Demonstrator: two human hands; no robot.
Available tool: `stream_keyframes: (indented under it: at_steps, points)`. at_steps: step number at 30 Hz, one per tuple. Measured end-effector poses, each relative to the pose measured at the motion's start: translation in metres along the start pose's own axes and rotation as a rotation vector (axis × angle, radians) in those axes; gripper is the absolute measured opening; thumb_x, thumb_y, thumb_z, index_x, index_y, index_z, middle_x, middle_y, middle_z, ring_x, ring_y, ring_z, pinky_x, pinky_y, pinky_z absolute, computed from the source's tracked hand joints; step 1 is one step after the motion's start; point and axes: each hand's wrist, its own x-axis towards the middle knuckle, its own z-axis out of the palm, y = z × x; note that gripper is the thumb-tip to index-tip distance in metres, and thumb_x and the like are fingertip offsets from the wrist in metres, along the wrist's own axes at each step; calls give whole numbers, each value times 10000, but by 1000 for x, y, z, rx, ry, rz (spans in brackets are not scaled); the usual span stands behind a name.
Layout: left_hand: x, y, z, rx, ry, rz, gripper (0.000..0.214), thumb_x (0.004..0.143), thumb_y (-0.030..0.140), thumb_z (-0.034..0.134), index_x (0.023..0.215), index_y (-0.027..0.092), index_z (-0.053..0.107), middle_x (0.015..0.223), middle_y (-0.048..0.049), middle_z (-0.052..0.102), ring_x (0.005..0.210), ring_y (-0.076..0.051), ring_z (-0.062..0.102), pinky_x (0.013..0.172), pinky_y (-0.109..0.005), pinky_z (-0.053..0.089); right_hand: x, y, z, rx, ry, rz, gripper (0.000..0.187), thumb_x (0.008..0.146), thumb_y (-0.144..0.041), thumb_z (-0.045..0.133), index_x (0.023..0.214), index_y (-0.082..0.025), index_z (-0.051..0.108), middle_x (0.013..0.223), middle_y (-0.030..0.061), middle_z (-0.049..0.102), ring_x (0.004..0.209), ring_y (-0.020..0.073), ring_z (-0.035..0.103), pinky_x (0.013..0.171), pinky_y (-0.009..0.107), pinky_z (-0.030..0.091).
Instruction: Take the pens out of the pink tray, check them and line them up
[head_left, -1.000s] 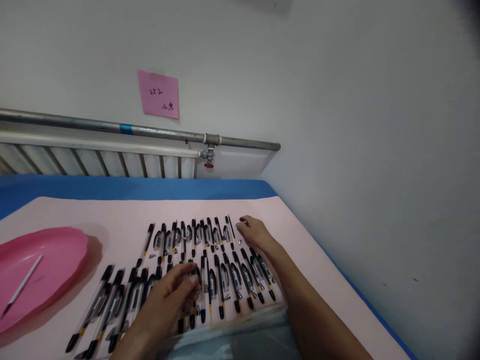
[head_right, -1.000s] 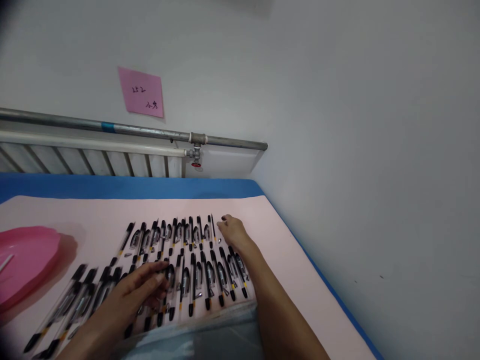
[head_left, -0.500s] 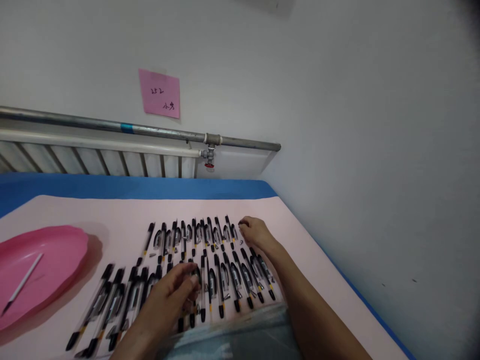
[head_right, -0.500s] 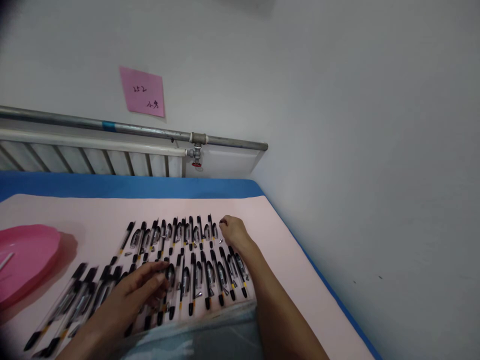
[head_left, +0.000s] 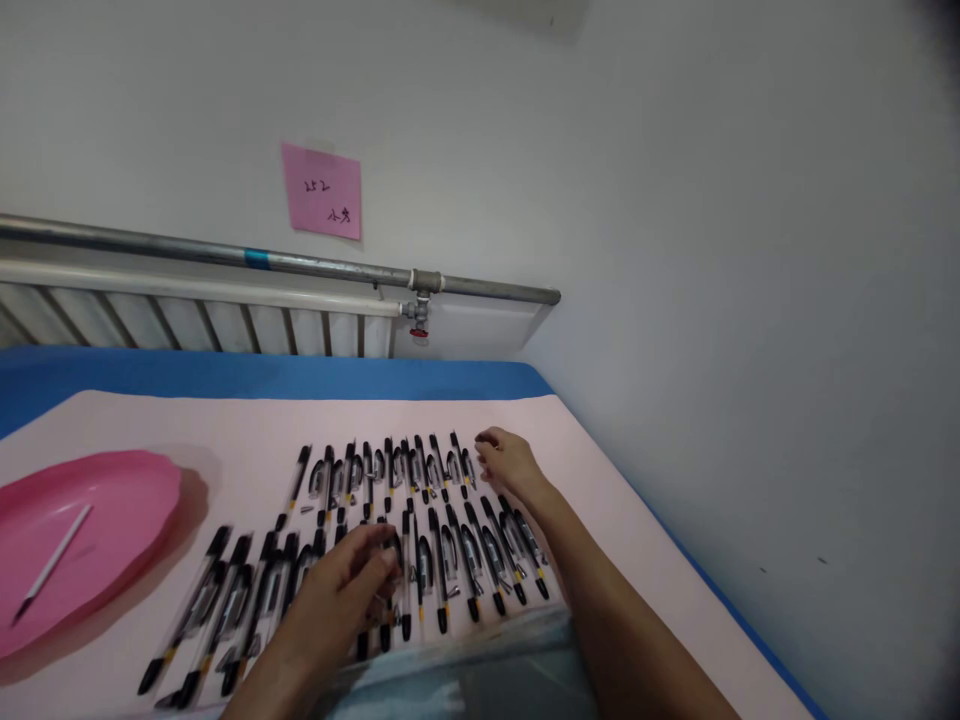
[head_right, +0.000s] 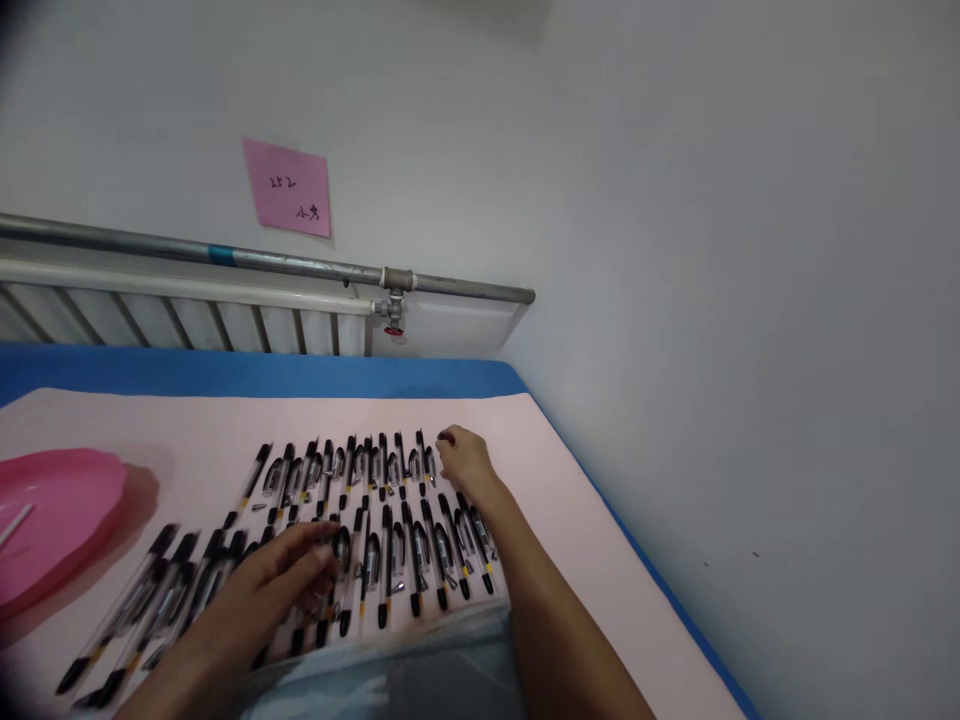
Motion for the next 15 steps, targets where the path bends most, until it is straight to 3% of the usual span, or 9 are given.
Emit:
stream_keyframes:
  at_steps: [5, 9, 12, 15]
  points:
    - [-6, 9, 2, 261, 56, 119, 356, 722, 397, 497, 983, 163, 557, 614, -7, 569, 485, -132, 480, 481, -244, 374, -13, -17, -15, -4, 167, -230, 190, 738, -246, 446, 825, -169, 597, 823, 39, 609, 611, 115, 560, 530, 223, 470]
    - [-16, 12, 8, 538, 33, 346, 259, 783, 353, 409, 860, 192, 597, 648, -22, 600, 608, -162, 544, 578, -246, 368, -44, -22, -27, -71, 284, -429, 194, 754, -270, 446, 824, -179, 604, 894, 55, 613, 771, 154, 572, 667, 267, 471]
    - [-27, 9, 18, 650, -58, 462, 263, 819, 323, 351, 869, 205, 581, 714, -30, 627, 678, -165, 569, 620, -242, 357, -83, -8, -32, -93, 376, -512, 198, 768, -296, 451, 835, -183, 600, 871, 66, 616, 807, 172, 567, 709, 286, 458]
    - [-40, 4, 29, 748, -130, 535, 278, 839, 297, 312, 892, 207, 570, 728, -36, 628, 675, -160, 570, 613, -236, 349, -128, 19, -37, -58, 481, -460, 216, 776, -334, 450, 843, -189, 595, 881, 79, 612, 825, 186, 570, 707, 294, 462]
